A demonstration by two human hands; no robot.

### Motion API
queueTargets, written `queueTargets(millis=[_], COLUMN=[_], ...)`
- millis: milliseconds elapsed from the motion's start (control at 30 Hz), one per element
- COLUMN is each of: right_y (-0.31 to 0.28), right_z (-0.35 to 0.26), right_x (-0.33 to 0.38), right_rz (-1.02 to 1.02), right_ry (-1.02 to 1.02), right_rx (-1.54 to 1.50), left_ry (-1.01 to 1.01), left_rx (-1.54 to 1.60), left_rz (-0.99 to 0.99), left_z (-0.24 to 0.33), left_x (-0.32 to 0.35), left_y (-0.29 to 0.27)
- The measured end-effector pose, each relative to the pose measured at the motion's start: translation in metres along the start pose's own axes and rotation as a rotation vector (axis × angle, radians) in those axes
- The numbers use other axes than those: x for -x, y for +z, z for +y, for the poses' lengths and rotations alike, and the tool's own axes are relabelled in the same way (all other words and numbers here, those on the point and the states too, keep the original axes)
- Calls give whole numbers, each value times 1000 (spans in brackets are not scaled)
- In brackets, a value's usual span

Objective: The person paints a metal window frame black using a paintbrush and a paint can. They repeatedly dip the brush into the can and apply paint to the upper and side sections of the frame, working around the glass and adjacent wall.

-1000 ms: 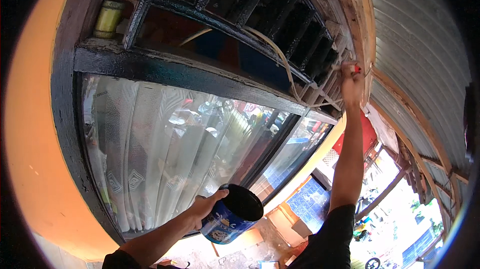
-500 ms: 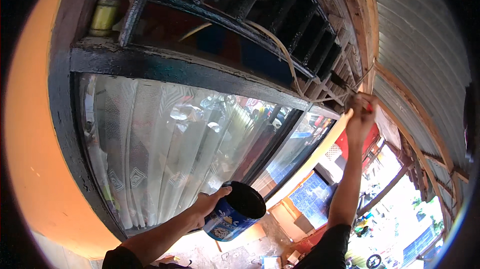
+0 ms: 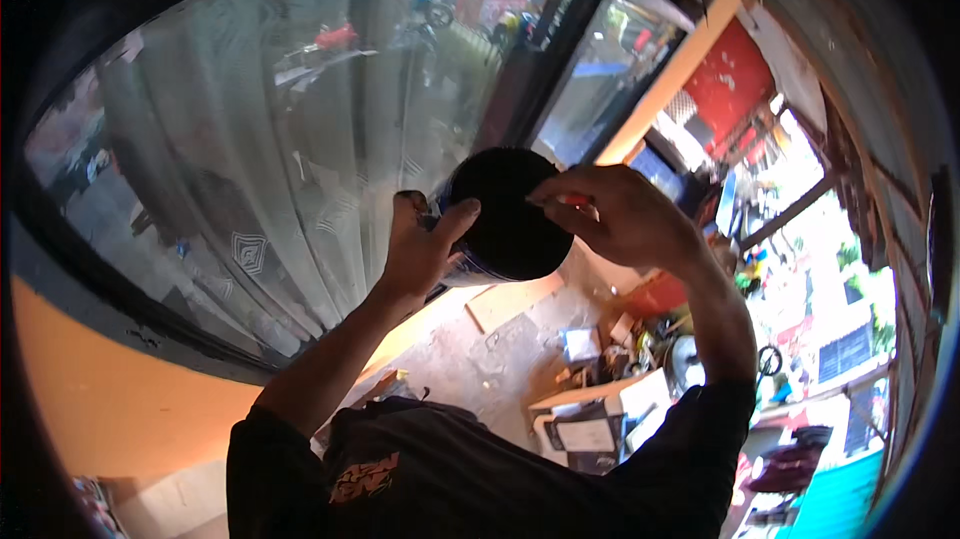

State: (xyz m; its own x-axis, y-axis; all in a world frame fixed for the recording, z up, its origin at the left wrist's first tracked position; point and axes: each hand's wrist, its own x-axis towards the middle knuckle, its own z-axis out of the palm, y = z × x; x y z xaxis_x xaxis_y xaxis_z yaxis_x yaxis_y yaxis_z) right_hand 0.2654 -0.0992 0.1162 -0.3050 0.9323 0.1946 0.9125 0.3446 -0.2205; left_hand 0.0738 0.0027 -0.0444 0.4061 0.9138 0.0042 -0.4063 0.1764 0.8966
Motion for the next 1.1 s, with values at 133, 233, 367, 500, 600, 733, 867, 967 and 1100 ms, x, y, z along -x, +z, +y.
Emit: queueTargets(millis=[133,233,367,500,600,733,867,967,1100], right_y=[13,27,48,88,124,163,193,207,214], right_z=[1,2,12,18,18,9,-6,-11,-15], right_x=[8,18,31,44,49,49,39,33,29], right_rz=[36,152,247,152,103,82,60,107,17], right_ry=[16,-95,-146,-55,-5,-27,-109,-187,-208], right_rx=[335,508,367,187,75,-7,82,215,170], left_ry=[166,184,50,-241,-324,-291,-172,-176,-49], left_rx=[-114,-268,-360,-281,-272,-444,-464,-504,-556], left_rz=[-144,-174,-172,-103,-21,-18,-61,-41,-63], left_z=[10,6,-9,-20,-28,-37,-39,-38,-40], left_x=[8,12,5,26,48,59,72,77,79], left_y=[4,-3,-20,-46,-68,-94,-103,-106,-107])
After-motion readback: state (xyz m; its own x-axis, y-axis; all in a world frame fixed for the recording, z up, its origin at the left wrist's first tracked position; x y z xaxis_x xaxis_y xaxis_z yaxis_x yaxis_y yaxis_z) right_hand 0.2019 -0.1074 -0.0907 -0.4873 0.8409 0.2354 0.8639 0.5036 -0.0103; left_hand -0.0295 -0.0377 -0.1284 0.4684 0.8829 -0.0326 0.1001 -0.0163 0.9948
